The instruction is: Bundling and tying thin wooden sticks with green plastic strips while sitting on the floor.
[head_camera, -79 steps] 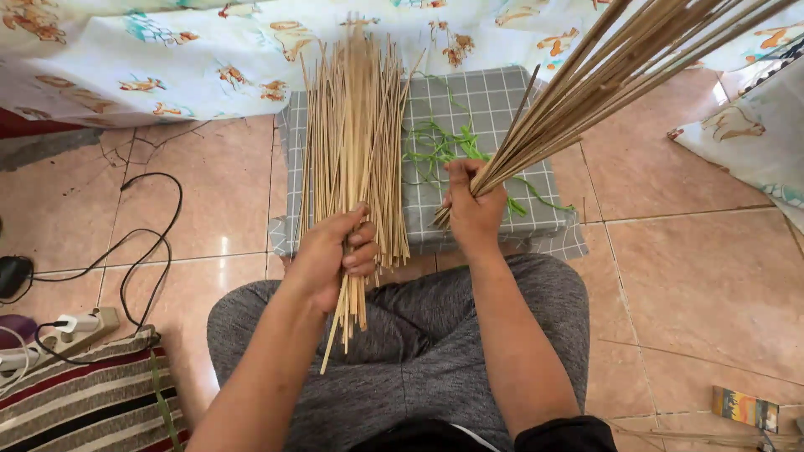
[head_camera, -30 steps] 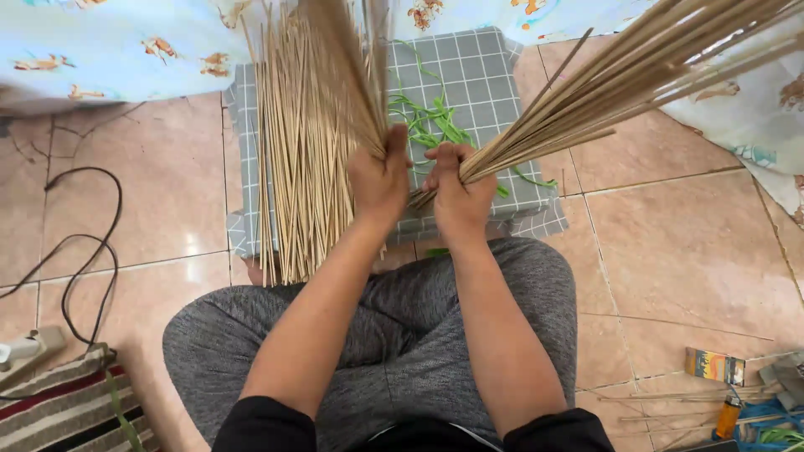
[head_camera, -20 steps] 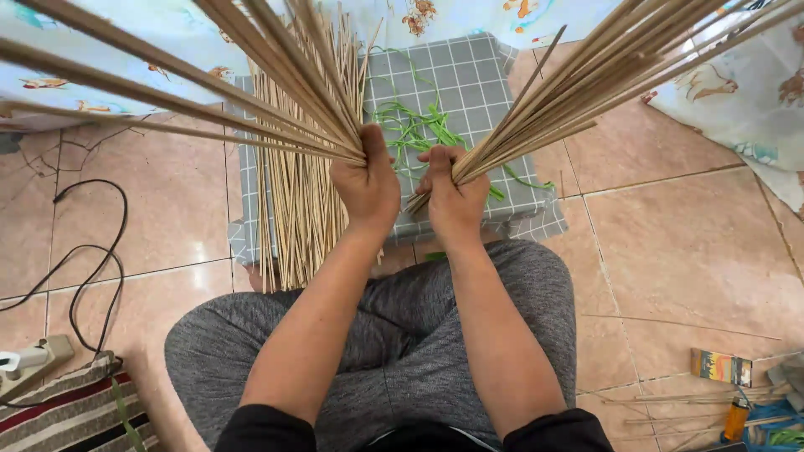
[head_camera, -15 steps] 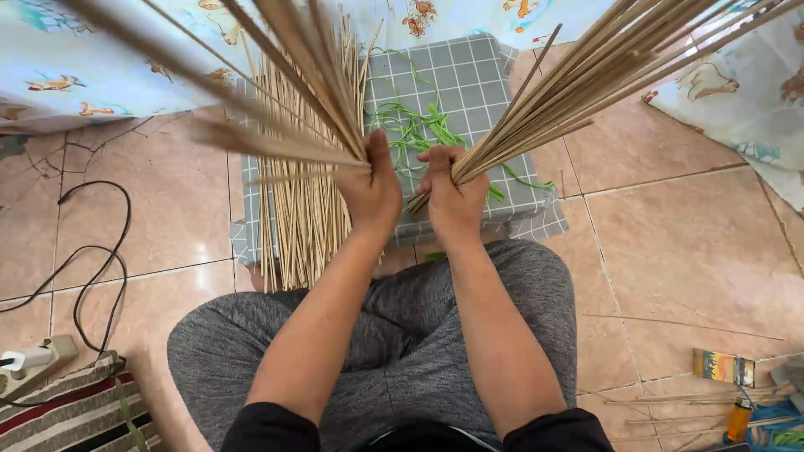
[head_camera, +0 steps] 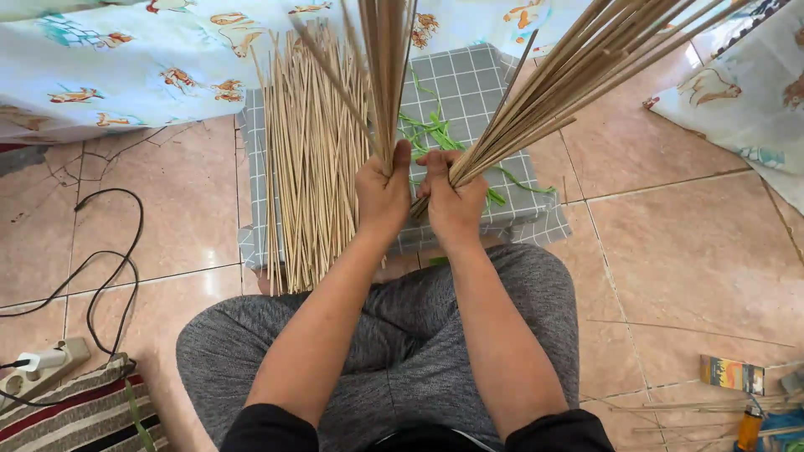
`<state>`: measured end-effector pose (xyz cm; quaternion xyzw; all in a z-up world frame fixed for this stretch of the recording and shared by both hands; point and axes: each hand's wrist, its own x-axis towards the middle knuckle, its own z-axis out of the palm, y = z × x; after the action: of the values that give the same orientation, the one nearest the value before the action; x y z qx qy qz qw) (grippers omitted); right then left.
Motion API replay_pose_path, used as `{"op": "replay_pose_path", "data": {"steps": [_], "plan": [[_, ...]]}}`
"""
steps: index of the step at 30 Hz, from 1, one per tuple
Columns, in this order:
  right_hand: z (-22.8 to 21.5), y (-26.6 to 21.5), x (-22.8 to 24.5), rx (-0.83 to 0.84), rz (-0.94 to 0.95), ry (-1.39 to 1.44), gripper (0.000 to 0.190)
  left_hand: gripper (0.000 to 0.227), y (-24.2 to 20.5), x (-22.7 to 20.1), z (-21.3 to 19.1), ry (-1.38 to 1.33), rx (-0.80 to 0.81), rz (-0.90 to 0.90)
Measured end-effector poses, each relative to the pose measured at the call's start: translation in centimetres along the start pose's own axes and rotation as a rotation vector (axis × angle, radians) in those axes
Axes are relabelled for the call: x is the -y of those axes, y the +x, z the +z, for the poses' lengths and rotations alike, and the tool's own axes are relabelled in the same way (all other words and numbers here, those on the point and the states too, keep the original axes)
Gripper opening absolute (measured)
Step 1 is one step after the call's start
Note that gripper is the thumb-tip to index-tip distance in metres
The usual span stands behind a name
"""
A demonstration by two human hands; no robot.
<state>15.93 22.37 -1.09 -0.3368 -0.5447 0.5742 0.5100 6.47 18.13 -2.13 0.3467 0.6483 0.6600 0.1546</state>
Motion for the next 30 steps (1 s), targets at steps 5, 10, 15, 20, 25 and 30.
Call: {"op": "replay_pose_path", "data": {"steps": [5, 10, 15, 20, 25, 30], "plan": [[-0.5, 0.1, 0.9, 0.012, 0.041, -0.073, 0.037, 0.046, -0.2, -4.2, -0.5, -0.173, 0.153, 0.003], [-0.8, 0.4, 2.7, 0.038, 0.056, -0.061, 0.048, 0.045, -0.6, -4.6, -1.0, -0.243, 0.183, -0.032], [0.3, 0.6, 0.5, -0.01, 0.036, 0.066, 0.044, 0.033, -1.5, -2.4, 0.3, -0.293, 0.074, -0.163], [0.1, 1.0, -2.3, 0.049, 0.038, 0.012, 0.038, 0.029, -2.4, -2.3, 1.6, 0.101, 0.038, 0.184], [0.7, 1.1, -1.7, 0.107, 0.028, 0.016, 0.042, 0.041, -2.0, -2.0, 1.5, 0.156, 0.042, 0.121], [0.8, 1.0, -0.9, 0.137, 0.06, 0.019, 0.04, 0.08, -2.2, -0.5, 1.8, 0.192, 0.076, 0.156]]}}
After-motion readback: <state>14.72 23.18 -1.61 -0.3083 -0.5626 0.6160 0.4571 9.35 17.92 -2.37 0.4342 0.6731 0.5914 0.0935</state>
